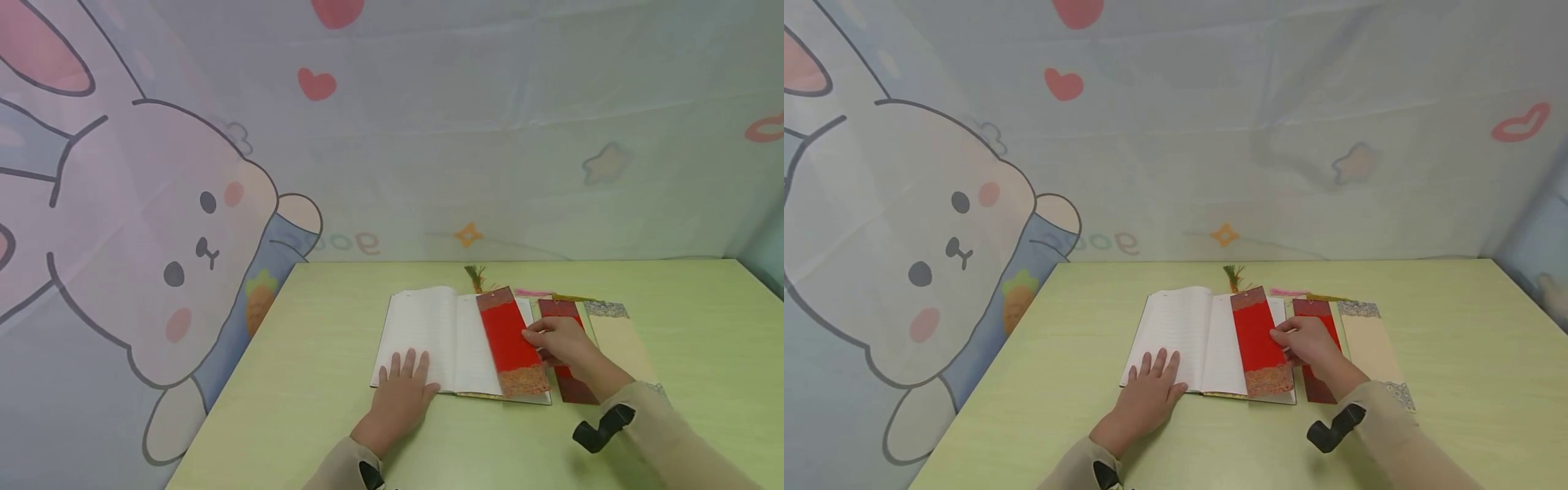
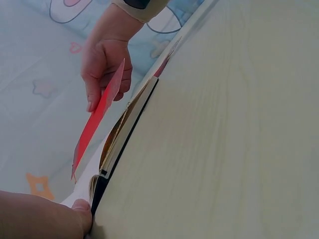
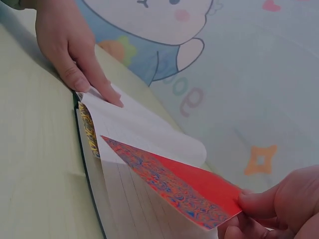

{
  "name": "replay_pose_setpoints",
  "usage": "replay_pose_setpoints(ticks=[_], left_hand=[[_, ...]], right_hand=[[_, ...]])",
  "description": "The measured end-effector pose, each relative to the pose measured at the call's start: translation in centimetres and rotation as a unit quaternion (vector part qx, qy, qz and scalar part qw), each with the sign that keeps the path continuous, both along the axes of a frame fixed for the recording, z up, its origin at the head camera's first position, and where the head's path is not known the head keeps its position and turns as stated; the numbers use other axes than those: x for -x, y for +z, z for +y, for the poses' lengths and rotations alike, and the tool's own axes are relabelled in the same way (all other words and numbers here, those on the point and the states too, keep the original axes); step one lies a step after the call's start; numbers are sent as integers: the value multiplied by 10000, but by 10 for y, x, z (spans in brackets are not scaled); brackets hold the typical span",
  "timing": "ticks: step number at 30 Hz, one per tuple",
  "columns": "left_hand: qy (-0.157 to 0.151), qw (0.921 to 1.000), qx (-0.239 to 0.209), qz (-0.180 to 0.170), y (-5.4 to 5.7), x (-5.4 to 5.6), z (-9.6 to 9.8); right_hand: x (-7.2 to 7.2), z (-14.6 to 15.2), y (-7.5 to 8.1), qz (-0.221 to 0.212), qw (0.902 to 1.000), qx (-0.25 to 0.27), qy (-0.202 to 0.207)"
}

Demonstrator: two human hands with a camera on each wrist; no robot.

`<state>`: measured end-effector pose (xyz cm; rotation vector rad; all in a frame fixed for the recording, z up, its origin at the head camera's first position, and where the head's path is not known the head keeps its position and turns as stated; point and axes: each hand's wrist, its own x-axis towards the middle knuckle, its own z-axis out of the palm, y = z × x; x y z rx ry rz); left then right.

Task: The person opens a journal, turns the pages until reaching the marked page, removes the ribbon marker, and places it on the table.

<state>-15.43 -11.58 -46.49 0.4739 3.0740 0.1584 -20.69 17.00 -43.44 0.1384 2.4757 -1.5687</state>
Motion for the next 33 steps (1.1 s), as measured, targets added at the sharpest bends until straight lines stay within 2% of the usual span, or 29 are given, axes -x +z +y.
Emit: replay_pose_setpoints(ticks=[9,20,33], left_hand=[[16,10000,-10,44,-2,1,-3],[-7,10000,-70,9,4,-2,-2],[-69,9999,-23,73,4,-1,-1]], right_hand=[[-4,17,4,160,9998,-133,72],[-2,33,8,132,9999,30,-56],[0,75,11,396,9990,-128,131]])
